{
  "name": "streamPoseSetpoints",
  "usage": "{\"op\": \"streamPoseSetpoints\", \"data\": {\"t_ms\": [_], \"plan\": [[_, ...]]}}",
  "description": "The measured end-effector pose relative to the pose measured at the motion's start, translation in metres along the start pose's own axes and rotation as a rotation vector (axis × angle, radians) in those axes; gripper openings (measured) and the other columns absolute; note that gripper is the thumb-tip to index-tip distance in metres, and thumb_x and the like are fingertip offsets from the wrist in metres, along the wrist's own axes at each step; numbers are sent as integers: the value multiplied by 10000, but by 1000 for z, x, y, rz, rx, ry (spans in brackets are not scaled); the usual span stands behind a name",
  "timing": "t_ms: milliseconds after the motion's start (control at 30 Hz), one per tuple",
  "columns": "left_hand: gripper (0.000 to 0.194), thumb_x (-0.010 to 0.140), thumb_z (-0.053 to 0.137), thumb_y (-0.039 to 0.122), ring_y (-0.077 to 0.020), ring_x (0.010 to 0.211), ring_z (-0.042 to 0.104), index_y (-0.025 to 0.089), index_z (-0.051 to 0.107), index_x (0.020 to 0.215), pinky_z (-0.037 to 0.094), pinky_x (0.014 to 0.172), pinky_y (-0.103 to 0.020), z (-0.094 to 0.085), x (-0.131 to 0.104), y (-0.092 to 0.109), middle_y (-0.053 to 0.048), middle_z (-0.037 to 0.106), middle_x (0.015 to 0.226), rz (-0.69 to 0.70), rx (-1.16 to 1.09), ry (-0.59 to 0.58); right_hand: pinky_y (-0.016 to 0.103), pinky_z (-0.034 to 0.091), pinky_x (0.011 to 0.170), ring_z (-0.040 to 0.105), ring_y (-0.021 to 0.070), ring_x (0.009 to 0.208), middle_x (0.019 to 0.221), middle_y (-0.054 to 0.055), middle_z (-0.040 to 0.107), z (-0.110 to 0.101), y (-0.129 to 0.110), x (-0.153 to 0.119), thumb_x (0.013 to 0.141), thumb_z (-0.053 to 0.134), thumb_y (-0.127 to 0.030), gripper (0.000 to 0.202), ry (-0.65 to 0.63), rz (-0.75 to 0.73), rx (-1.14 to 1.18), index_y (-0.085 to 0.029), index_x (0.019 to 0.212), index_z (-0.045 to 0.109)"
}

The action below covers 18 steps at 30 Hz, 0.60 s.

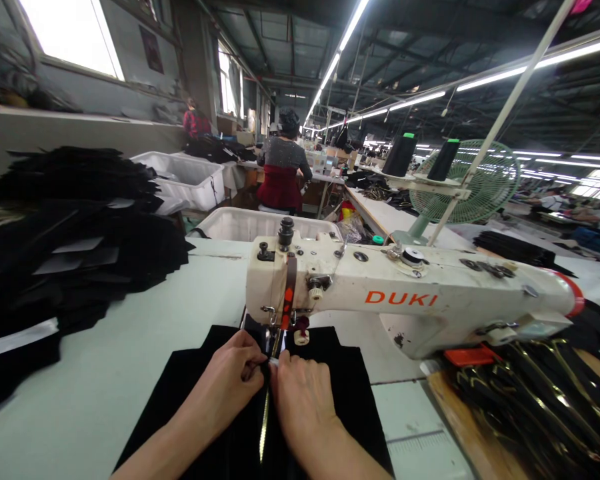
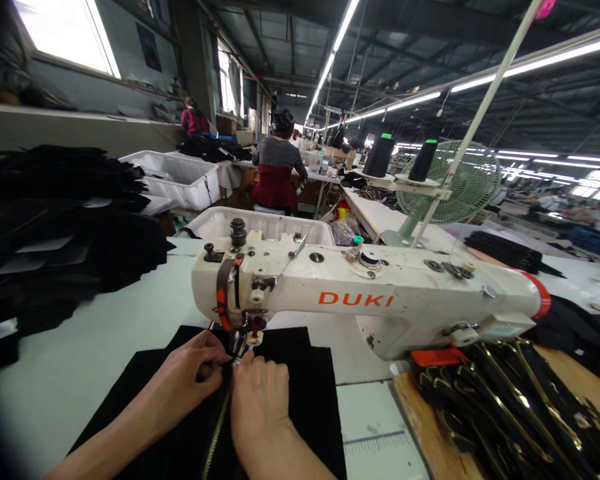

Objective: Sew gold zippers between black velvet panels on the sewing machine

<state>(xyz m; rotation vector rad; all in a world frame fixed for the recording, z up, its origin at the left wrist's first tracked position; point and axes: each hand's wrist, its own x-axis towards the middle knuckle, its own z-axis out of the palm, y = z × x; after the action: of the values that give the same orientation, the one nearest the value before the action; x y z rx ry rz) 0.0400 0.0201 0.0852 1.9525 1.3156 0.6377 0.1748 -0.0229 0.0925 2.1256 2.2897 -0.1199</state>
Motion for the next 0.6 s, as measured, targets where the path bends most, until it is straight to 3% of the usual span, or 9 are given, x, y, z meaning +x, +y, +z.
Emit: {"op": "streamPoseSetpoints", "data": {"t_ms": [133, 333, 600], "plan": [[240, 608, 505, 247, -210, 731, 626, 205, 735, 666, 480, 675, -301, -6, 7, -8, -51, 626, 832, -1, -14, -32, 337, 517, 609, 730, 274, 734, 810, 130, 735, -5, 4, 5, 1010, 527, -176, 166, -12, -44, 6, -129, 985, 684], [336, 625, 513, 333, -270, 819, 692, 194, 791, 753, 535, 782, -353, -21, 18, -21, -76, 711, 872, -69, -82, -115, 368, 526, 639, 725, 282, 763, 839, 104, 728, -1, 10, -1, 1033, 498, -220, 181, 6, -76, 10, -148, 1043, 664], [336, 637, 531, 376, -285, 876, 689, 188, 785, 750, 530, 816, -352, -16, 14, -19, -90, 701, 944, -103, -106, -118, 367, 536, 650, 723, 275, 768, 858, 104, 713, 6, 8, -6, 1034, 489, -221, 175, 46, -26, 20, -145, 1052, 645]]}}
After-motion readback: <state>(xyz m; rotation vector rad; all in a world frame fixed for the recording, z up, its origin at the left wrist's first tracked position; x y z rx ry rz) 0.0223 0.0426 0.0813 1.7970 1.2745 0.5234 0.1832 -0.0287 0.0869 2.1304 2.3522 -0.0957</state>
